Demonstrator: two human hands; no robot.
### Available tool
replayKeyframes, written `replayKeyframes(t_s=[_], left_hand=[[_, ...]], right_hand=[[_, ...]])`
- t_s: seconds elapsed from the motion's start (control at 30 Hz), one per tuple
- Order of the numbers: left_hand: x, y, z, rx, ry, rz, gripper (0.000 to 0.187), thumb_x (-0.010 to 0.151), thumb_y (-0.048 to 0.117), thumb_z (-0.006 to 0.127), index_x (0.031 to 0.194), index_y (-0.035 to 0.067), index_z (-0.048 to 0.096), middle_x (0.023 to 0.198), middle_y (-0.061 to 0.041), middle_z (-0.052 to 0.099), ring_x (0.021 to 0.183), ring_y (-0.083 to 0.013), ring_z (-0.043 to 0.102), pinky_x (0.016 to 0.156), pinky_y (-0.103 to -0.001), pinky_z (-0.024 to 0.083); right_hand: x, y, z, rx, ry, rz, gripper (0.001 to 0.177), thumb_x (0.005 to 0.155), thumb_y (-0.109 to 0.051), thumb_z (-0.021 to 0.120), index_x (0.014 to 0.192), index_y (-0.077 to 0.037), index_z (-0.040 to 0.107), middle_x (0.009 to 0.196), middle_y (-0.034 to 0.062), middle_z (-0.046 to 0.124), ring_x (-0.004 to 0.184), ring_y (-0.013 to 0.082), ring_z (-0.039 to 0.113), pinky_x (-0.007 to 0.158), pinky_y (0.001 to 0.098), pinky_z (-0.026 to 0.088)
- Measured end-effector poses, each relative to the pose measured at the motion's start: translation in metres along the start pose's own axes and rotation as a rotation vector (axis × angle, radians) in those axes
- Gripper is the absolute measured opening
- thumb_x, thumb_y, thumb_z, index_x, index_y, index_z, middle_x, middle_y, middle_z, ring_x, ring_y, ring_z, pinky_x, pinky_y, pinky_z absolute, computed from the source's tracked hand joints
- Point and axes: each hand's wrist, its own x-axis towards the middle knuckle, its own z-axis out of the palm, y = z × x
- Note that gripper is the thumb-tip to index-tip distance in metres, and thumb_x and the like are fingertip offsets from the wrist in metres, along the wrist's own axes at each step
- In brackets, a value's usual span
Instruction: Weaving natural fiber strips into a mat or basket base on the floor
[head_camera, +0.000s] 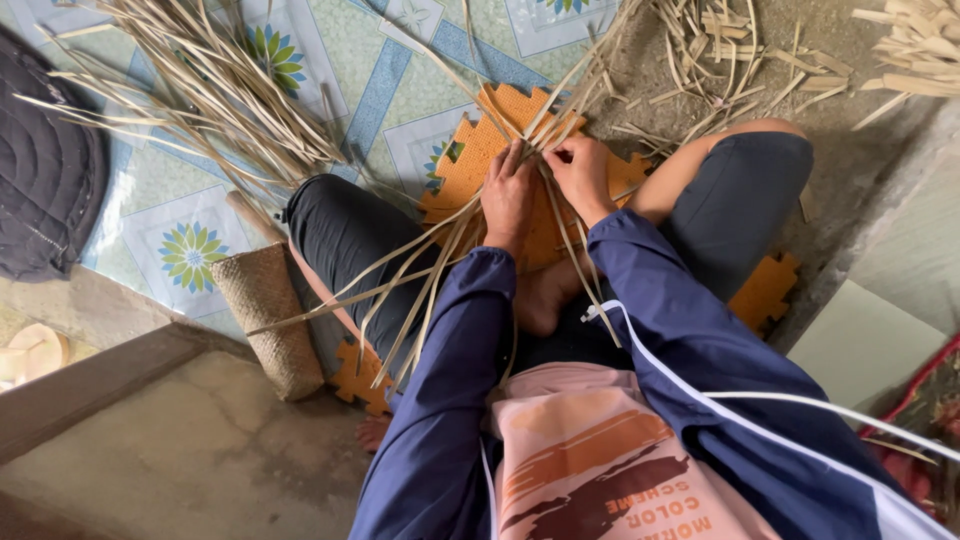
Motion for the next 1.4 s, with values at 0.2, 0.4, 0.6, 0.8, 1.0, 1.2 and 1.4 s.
replayKeyframes(t_s=[0.2, 0.4, 0.6, 0.8, 1.0, 1.2, 1.4], left_hand=[[0.003, 0.004, -0.012, -0.017, 0.002, -0.01, 0.019, 0.089, 0.029, 0.068, 0.106, 0.028, 0.077, 0.135, 0.004, 0.066, 0.126, -0.0169, 0.059, 0.091, -0.029, 0.055], [0.004, 0.0, -0.012, -0.242, 0.007, -0.105, 0.019, 0.091, 0.03, 0.066, 0.105, 0.024, 0.077, 0.132, 0.007, 0.068, 0.125, -0.0155, 0.06, 0.092, -0.028, 0.057], [0.007, -0.004, -0.022, -0.436, 0.001, -0.12, 0.019, 0.086, 0.022, 0.073, 0.103, 0.016, 0.079, 0.128, 0.002, 0.072, 0.124, -0.0199, 0.062, 0.101, -0.026, 0.054], [0.004, -0.016, -0.006, -0.758, 0.093, -0.178, 0.019, 0.076, 0.011, 0.081, 0.094, 0.011, 0.079, 0.116, -0.001, 0.076, 0.119, -0.0249, 0.066, 0.101, -0.034, 0.055], [0.008, -0.013, -0.02, -0.789, 0.068, -0.228, 0.017, 0.074, 0.004, 0.079, 0.091, 0.006, 0.078, 0.11, -0.006, 0.076, 0.117, -0.0277, 0.066, 0.101, -0.04, 0.054], [0.027, -0.005, -0.007, -0.873, 0.261, -0.728, 0.031, 0.078, -0.001, 0.063, 0.091, 0.019, 0.083, 0.074, 0.006, 0.066, 0.075, -0.0043, 0.059, 0.068, -0.024, 0.053], [0.119, -0.036, 0.02, -0.54, -0.142, -0.212, 0.026, 0.078, 0.003, 0.064, 0.091, 0.019, 0.08, 0.092, -0.005, 0.071, 0.093, -0.0331, 0.072, 0.083, -0.042, 0.061]], right_hand=[[-0.006, -0.006, 0.009, 0.074, -0.011, -0.142, 0.008, 0.079, -0.001, 0.083, 0.081, -0.007, 0.078, 0.082, 0.0108, 0.074, 0.085, 0.0325, 0.074, 0.076, 0.037, 0.059], [-0.011, -0.021, -0.001, 0.005, -0.124, -0.282, 0.01, 0.086, 0.007, 0.072, 0.089, -0.002, 0.077, 0.09, 0.0157, 0.07, 0.094, 0.0391, 0.07, 0.082, 0.0441, 0.058], [-0.02, -0.058, -0.02, 0.077, -0.276, -0.169, 0.023, 0.101, -0.002, 0.049, 0.12, -0.001, 0.063, 0.115, 0.0214, 0.061, 0.114, 0.0396, 0.06, 0.102, 0.0466, 0.05], [-0.008, -0.024, -0.004, -0.459, -0.256, -0.665, 0.011, 0.09, 0.001, 0.058, 0.086, -0.002, 0.068, 0.119, 0.0082, 0.067, 0.116, 0.0283, 0.063, 0.099, 0.0348, 0.054], [-0.006, -0.051, -0.027, -0.45, -0.283, -0.632, 0.016, 0.087, 0.001, 0.055, 0.095, -0.003, 0.069, 0.122, 0.0078, 0.066, 0.12, 0.0268, 0.061, 0.092, 0.0301, 0.059], [0.002, -0.019, -0.01, -0.374, -0.304, -0.682, 0.019, 0.094, 0.003, 0.051, 0.104, 0.0, 0.067, 0.119, 0.0146, 0.065, 0.117, 0.0301, 0.062, 0.096, 0.0347, 0.056], [-0.002, -0.061, -0.033, -0.598, -0.344, -0.644, 0.019, 0.086, 0.0, 0.06, 0.104, -0.003, 0.067, 0.112, 0.0182, 0.069, 0.112, 0.0328, 0.065, 0.101, 0.0375, 0.053]])
